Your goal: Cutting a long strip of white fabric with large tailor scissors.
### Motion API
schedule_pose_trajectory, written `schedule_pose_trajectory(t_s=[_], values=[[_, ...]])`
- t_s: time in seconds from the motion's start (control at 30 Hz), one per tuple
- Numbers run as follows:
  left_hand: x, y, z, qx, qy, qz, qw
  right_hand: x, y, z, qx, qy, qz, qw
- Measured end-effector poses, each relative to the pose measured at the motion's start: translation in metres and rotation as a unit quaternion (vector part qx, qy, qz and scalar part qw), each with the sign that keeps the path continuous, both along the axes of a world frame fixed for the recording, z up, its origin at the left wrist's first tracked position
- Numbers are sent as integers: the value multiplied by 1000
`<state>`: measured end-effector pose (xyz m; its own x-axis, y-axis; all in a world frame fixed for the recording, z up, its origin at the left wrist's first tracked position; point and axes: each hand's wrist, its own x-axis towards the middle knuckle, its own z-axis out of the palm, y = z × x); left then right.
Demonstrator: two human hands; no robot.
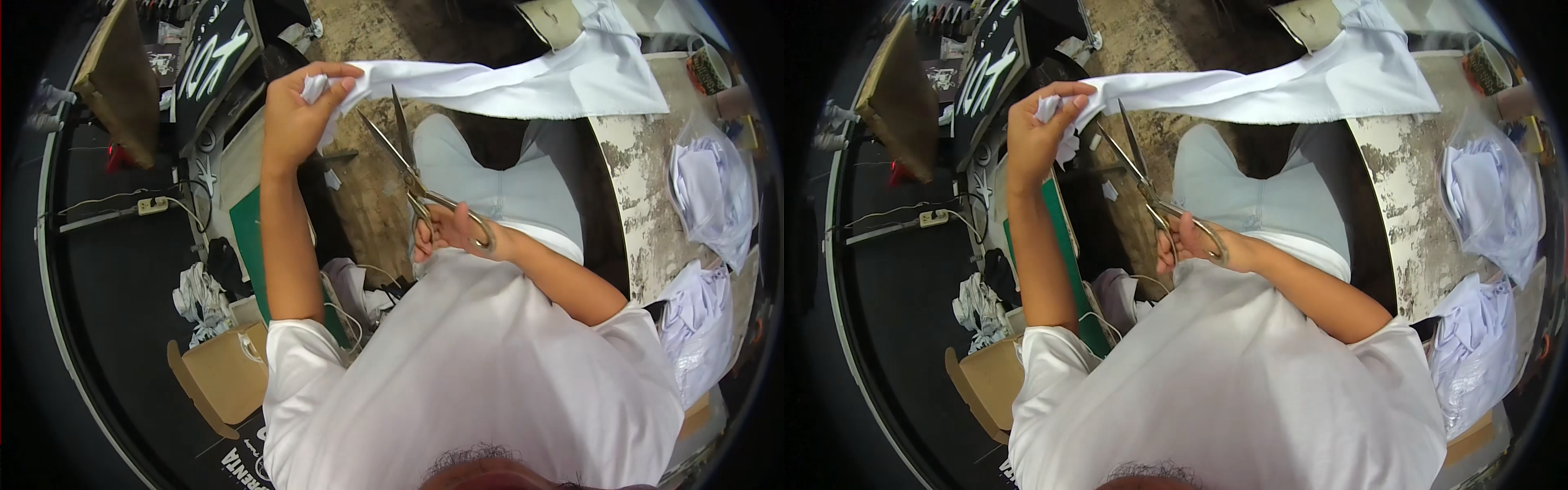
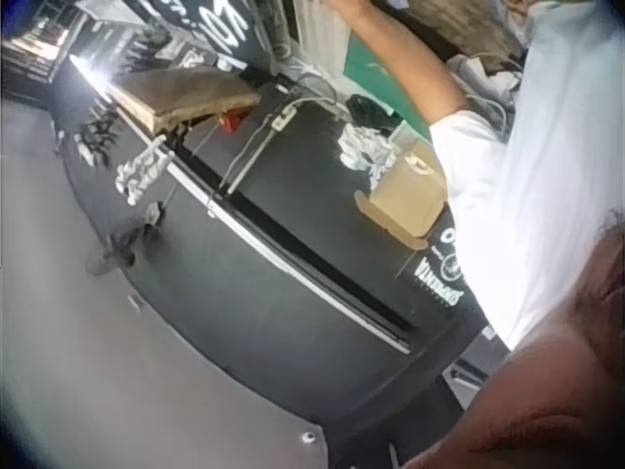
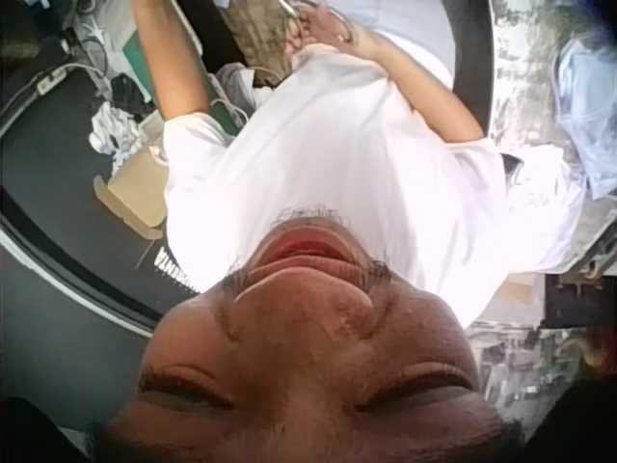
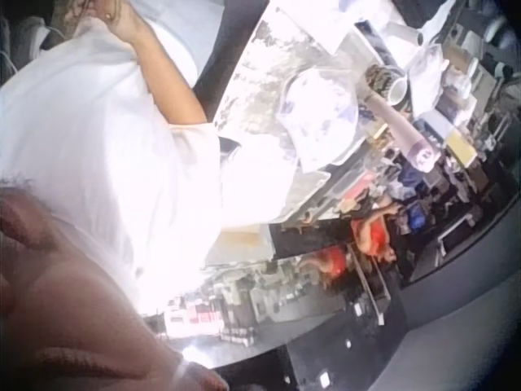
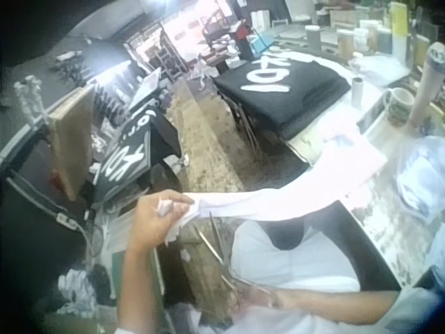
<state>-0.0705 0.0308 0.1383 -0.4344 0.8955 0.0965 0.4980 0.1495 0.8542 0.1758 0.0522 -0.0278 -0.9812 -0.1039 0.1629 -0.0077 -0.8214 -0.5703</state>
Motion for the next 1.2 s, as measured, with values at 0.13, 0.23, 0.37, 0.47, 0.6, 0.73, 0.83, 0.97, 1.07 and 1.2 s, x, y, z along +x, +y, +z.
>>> schedule_pose_trajectory(t_s=[0.13, 0.23, 0.37, 0.47, 0.6, 0.73, 0.83, 0.97, 1.07, 1.2], values=[[-1, -21, 6, 35, 50, -43, 997, -28, -15, -21, 66, -1, -135, 989], [7, -36, -4, 41, -15, -13, 999, -29, 0, 4, 89, -5, -161, 983], [11, -49, -11, 15, -146, 17, 989, -19, 21, 19, 132, 2, -176, 976], [3, -51, -30, -13, -178, 26, 984, -13, 36, 19, 156, -15, -171, 973], [-10, -34, -41, -33, -256, 0, 966, -2, 60, 15, 205, -29, -198, 958], [-6, -18, -21, -50, -275, -18, 960, 5, 68, 42, 269, -89, -193, 939], [-5, -14, -30, -47, -283, -32, 957, 9, 69, 44, 263, -101, -194, 940], [-5, -20, -39, -40, -275, -18, 961, 12, 71, 51, 297, -92, -188, 932], [-8, -23, -53, -53, -239, -39, 969, 17, 72, 54, 324, -99, -182, 923], [-18, -24, -64, -146, -151, -91, 974, 19, 75, 61, 320, -104, -184, 923]])
